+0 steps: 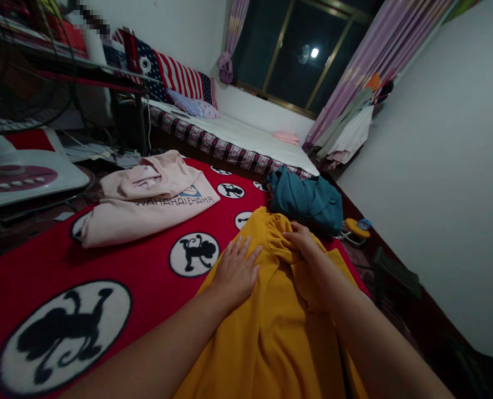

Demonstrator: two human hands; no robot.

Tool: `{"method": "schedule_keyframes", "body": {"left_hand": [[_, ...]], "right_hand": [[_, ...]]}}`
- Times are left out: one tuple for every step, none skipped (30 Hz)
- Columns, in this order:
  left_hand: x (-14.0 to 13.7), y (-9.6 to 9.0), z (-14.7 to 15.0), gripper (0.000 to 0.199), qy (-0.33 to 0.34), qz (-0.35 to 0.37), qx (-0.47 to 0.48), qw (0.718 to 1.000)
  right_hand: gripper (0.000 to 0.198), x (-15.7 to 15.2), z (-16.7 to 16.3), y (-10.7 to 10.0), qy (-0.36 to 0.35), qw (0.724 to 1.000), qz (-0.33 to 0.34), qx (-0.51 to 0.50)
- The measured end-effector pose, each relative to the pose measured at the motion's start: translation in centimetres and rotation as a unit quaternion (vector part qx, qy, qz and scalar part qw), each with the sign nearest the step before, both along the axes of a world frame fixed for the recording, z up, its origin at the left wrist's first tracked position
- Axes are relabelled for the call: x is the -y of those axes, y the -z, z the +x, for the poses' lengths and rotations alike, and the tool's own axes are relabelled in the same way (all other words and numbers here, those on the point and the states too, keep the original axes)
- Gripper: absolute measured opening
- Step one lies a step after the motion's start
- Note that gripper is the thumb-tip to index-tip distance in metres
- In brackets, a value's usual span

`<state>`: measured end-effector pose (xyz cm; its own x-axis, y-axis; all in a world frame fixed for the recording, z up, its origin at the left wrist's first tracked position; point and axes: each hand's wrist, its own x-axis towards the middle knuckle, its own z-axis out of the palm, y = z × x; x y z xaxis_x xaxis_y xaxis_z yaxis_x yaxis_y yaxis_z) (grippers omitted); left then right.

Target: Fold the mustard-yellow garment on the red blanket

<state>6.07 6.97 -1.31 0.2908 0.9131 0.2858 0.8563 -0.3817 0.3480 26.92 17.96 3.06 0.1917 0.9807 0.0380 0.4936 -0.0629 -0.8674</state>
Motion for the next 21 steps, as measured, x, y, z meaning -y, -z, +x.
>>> {"method": "schedule_keyframes", "body": {"left_hand": [[0.0, 0.0, 0.0, 0.049, 0.001, 0.001, -0.001, 1.000], [0.0, -0.1, 0.0, 0.049, 0.001, 0.001, -0.003, 1.000], [0.0, -0.1, 0.0, 0.049, 0.002, -0.001, -0.005, 1.000], [0.1, -0.2, 0.0, 0.049, 0.002, -0.003, -0.008, 1.000], [0.1, -0.2, 0.0, 0.049, 0.002, -0.005, -0.011, 1.000], [0.1, -0.2, 0.0, 0.049, 0.002, -0.006, -0.013, 1.000], [0.1, -0.2, 0.0, 0.050, 0.002, -0.007, -0.014, 1.000], [0.0, -0.2, 0.0, 0.050, 0.002, -0.007, -0.015, 1.000], [0.0, -0.2, 0.0, 0.050, 0.003, -0.007, -0.015, 1.000], [-0.1, -0.1, 0.0, 0.050, 0.004, -0.006, -0.014, 1.000], [-0.1, 0.0, 0.0, 0.050, 0.005, -0.005, -0.012, 1.000], [-0.2, 0.1, 0.0, 0.049, 0.007, -0.004, -0.009, 1.000], [-0.2, 0.2, -0.1, 0.049, 0.008, -0.003, -0.007, 1.000], [-0.3, 0.2, -0.1, 0.049, 0.011, -0.001, -0.004, 1.000], [-0.3, 0.3, -0.1, 0.049, 0.014, -0.001, -0.003, 1.000], [-0.3, 0.3, -0.1, 0.048, 0.018, -0.001, -0.002, 1.000], [-0.3, 0.3, -0.2, 0.046, 0.022, -0.001, -0.002, 1.000], [-0.3, 0.3, -0.2, 0.045, 0.024, -0.002, -0.003, 1.000], [-0.3, 0.2, -0.2, 0.044, 0.026, -0.002, -0.003, 1.000], [-0.3, 0.1, -0.3, 0.043, 0.025, -0.002, -0.004, 1.000], [-0.3, 0.1, -0.3, 0.043, 0.024, -0.002, -0.005, 1.000]], "right_hand": [[0.027, -0.2, -0.1, 0.0, -0.003, 0.999, 0.028, 0.042], [0.032, -0.4, -0.2, 0.1, 0.003, 0.993, 0.055, 0.108], [0.035, -0.5, -0.2, 0.1, 0.015, 0.979, 0.069, 0.189], [0.036, -0.6, -0.2, 0.1, 0.026, 0.955, 0.071, 0.286], [0.034, -0.6, -0.3, 0.1, 0.033, 0.924, 0.059, 0.377], [0.031, -0.7, -0.4, 0.1, 0.036, 0.893, 0.038, 0.447], [0.028, -0.7, -0.5, -0.1, 0.035, 0.873, 0.012, 0.487], [0.025, -0.6, -0.7, -0.4, 0.030, 0.863, -0.007, 0.505], [0.023, -0.4, -1.0, -0.7, 0.027, 0.859, -0.014, 0.511], [0.023, -0.1, -1.3, -1.0, 0.029, 0.858, -0.006, 0.513], [0.025, 0.3, -1.7, -1.2, 0.032, 0.854, 0.013, 0.520], [0.028, 0.9, -2.1, -1.3, 0.032, 0.850, 0.042, 0.524], [0.032, 1.6, -2.5, -1.2, 0.021, 0.847, 0.077, 0.526], [0.036, 2.5, -2.8, -0.9, -0.005, 0.844, 0.110, 0.525], [0.040, 3.3, -3.0, -0.5, -0.045, 0.842, 0.132, 0.521], [0.043, 4.2, -3.1, 0.1, -0.092, 0.840, 0.138, 0.516], [0.045, 5.0, -3.1, 0.6, -0.137, 0.838, 0.130, 0.511], [0.046, 5.7, -3.0, 0.9, -0.172, 0.837, 0.115, 0.506], [0.046, 6.3, -2.6, 1.0, -0.191, 0.838, 0.101, 0.501], [0.045, 6.8, -2.2, 0.8, -0.191, 0.842, 0.096, 0.496], [0.043, 7.4, -1.7, 0.4, -0.179, 0.848, 0.101, 0.488]]}}
